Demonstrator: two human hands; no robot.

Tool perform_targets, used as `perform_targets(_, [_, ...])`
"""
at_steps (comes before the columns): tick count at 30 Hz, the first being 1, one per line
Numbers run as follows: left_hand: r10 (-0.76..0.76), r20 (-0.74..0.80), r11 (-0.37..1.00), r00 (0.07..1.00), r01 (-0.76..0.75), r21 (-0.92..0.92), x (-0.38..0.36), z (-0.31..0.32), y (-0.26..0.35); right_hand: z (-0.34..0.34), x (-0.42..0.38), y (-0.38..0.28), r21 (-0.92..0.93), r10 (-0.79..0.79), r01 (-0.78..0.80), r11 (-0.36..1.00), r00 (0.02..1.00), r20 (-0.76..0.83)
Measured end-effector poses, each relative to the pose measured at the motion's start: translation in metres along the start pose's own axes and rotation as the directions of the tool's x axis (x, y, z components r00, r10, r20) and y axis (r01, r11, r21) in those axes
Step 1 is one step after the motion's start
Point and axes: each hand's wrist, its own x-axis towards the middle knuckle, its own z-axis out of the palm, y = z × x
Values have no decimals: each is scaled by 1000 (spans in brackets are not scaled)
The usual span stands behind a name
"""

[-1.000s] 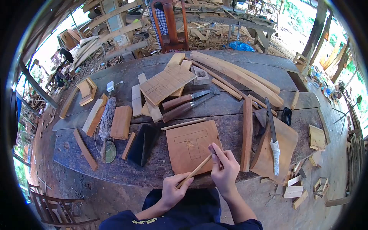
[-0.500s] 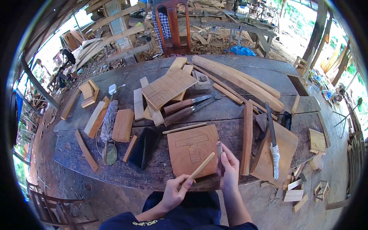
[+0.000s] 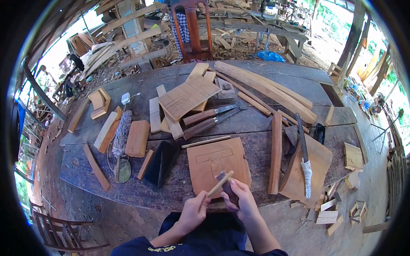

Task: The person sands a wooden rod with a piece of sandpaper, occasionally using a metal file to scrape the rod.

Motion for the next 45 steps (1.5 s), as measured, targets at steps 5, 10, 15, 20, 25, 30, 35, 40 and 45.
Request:
perform_targets(5, [-16, 42, 999, 999, 14, 40, 2, -6, 6, 2, -2, -3, -1, 0, 0, 1000, 1000, -26])
perform_targets(10, [-18, 92, 999, 996, 13, 52, 6, -9, 0, 2, -2, -2, 19, -40, 40, 999, 999, -31])
perform_targets(15, [7, 141, 999, 990, -14, 52, 3, -7, 6, 0, -2, -2, 59, -28, 33, 998, 996, -85])
perform_targets(20, [-63, 8, 994, 998, 62, 91, 15, -13, 1, -3, 0, 4, 66, -27, 31, 997, 998, -62])
perform_targets(25, [-33, 95, 992, 995, 22, 121, 6, -12, 4, -2, 1, 1, 111, -17, 26, 994, 997, -80])
perform_targets(30, [-54, 26, 991, 998, 51, 121, 11, -15, 0, 0, 3, 2, 96, -26, 29, 995, 999, -37])
perform_targets(35, [7, 110, 990, 994, -22, 139, 5, -16, -1, 1, 3, 0, 119, -25, 32, 992, 998, -59])
perform_targets(40, [-42, -30, 983, 999, 46, 180, 11, -19, -11, 1, 3, 5, 80, -26, 31, 996, 998, -56])
perform_targets(45, [-17, -80, 991, 997, 28, 132, 9, -21, -19, 0, 5, 3, 52, -132, 140, 989, 982, -133])
